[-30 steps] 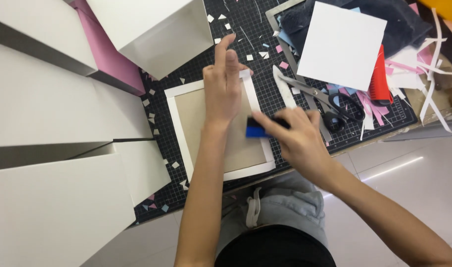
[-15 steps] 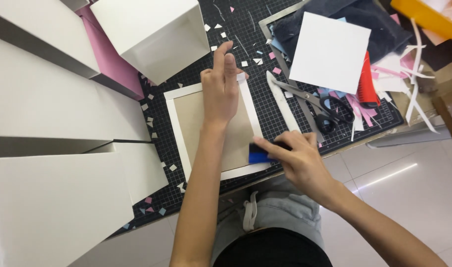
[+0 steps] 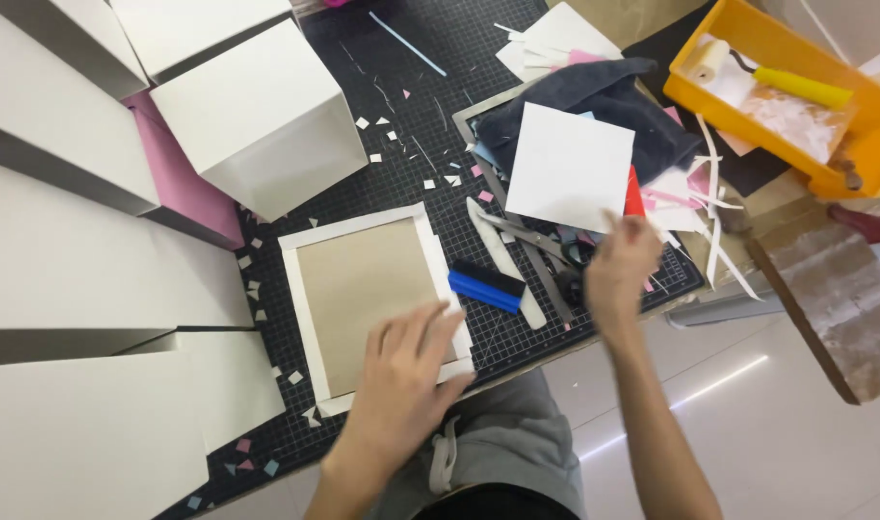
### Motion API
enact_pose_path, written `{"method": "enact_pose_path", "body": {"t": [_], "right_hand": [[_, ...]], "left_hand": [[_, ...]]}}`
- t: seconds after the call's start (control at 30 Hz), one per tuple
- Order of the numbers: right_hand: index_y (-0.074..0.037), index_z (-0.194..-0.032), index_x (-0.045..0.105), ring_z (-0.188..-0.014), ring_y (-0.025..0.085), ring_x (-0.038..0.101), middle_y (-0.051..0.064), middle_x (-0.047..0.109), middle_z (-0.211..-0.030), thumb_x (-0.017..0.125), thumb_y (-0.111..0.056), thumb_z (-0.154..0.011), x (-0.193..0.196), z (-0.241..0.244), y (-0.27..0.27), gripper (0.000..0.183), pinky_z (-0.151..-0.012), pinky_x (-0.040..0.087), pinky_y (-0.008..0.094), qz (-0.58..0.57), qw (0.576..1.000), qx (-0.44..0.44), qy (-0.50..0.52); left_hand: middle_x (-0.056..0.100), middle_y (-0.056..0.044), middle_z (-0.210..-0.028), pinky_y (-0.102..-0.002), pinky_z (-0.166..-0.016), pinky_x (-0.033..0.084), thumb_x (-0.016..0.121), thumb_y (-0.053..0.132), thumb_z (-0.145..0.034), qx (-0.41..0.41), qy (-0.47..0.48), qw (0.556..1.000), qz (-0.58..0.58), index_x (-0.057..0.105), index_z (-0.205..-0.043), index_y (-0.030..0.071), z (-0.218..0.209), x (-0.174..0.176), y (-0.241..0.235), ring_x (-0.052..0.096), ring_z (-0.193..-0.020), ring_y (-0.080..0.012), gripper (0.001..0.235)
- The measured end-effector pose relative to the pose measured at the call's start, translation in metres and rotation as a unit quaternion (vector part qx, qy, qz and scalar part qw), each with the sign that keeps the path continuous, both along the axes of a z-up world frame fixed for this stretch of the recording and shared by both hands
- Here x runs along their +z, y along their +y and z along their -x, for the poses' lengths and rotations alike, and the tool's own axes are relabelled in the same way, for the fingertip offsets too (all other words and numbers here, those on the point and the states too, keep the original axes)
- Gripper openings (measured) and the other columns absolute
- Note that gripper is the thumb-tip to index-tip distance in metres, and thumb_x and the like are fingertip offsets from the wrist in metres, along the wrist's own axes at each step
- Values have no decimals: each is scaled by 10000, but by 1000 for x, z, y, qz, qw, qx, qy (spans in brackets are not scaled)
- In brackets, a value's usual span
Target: The person assembles a white cardboard box by folding and taping its flaps. They use a brush to apply adhesive to the edges, then press the flaps into place and secure them with tape. The process is repeated for multiple boxes on a cluttered worktable.
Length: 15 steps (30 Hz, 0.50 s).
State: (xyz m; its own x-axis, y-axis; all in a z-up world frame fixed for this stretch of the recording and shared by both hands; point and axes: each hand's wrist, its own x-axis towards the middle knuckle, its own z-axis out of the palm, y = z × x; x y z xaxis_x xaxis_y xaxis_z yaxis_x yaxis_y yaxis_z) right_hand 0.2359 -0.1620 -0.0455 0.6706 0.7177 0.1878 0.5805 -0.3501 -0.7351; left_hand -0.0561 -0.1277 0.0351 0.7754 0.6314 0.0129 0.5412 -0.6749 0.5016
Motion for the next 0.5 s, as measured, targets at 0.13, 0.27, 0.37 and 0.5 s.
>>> {"method": "enact_pose_path", "body": {"t": [0.13, 0.27, 0.37, 0.5], "right_hand": [[-3, -1211, 676, -1079, 296, 580, 202, 601, -1175, 530, 69, -951, -2, -27, -21, 307, -997, 506, 383, 128, 989, 56, -42], [-50, -1438, 528, -1091, 388, 553, 185, 633, -1247, 495, 108, -809, -50, -17, -48, 650, -952, 460, 504, 171, 952, 181, -177], [129, -1393, 514, -885, 445, 559, 289, 627, -994, 458, 178, -820, -47, -3, -39, 577, -748, 463, 532, 66, 946, 208, -241], [-16, -1341, 483, -1059, 390, 624, 211, 601, -1252, 604, -10, -874, -5, 26, -56, 482, -780, 489, 503, 111, 981, 133, -91]], "left_hand": [[608, -118, -1341, -454, -1036, 411, 733, 159, -876, 51, -87, 975, -197, 626, -1259, 101, 23, -19, -35, 569, -1278, -262, 401], [701, -87, -1224, -461, -990, 434, 626, 28, -969, 130, -163, 950, -233, 729, -1095, 71, 18, -22, -44, 657, -1183, -259, 169], [742, -73, -1136, -446, -1008, 407, 715, 42, -932, 155, -180, 936, -258, 753, -1021, 78, 12, -24, -43, 690, -1118, -238, 103], [757, -21, -1117, -458, -1042, 353, 803, 126, -889, 157, -160, 937, -269, 767, -1019, 118, 13, -30, -42, 692, -1098, -196, 135]]}}
